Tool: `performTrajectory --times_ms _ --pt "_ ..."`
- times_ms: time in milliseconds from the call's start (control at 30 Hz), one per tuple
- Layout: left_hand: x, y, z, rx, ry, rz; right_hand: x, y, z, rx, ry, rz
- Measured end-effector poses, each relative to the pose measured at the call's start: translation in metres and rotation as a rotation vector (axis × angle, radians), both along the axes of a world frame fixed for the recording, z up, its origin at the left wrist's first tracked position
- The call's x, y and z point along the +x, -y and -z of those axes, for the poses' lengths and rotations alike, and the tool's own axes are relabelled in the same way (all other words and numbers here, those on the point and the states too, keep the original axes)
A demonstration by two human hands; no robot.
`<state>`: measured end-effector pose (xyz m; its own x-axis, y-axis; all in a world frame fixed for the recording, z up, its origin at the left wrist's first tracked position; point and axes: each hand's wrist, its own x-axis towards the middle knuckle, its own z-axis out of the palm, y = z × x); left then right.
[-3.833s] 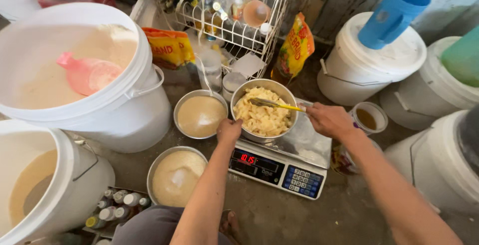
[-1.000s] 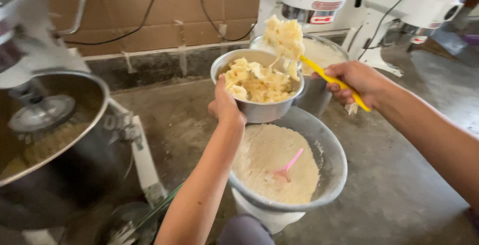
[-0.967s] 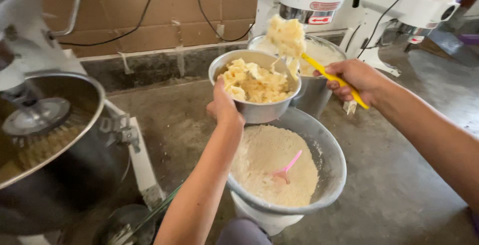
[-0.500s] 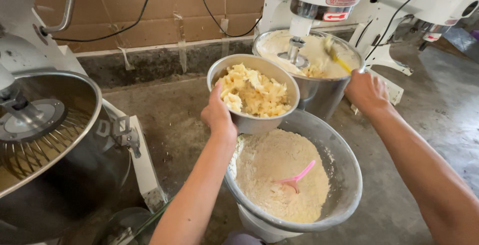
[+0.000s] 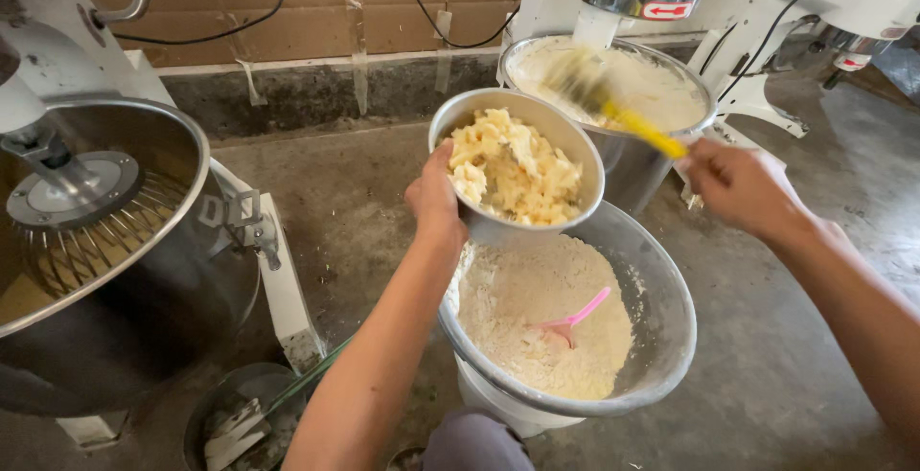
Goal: The person sits on the floor of a bakery kitchen, scoops flour into a large bowl, adds ingredients from small packets, and stirs the mixture with a spatula. They weigh chunks of margarine on a digital scale, add them with colorant into a stand mixer bowl, and run the mixer to blend the batter while adding more flour.
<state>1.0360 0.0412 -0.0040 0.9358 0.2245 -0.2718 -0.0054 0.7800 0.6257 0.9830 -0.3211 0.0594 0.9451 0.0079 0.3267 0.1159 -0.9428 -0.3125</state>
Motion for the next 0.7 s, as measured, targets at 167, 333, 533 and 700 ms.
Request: performTrajectory --times_ms 167,333,533,700 --pt "-0.015 -0.012 0.007 0.028 0.135 0.166 0.002 -0.018 -0.023 -0.463 -0.002 -0.175" --pt "-0.021 -0.017 0.016 -0.017 0.161 0.248 -0.010 -0.031 -0.030 -0.598 -0.165 -0.406" --pt "-0.022 -0.026 0.017 0.056 0.130 0.262 -0.046 -0.023 -0.025 -0.672 -0.026 -0.543" --pt "-0.021 -0.035 0.007 0.108 0.151 0.302 -0.047 -0.007 -0.029 -0.690 -0.161 -0.127"
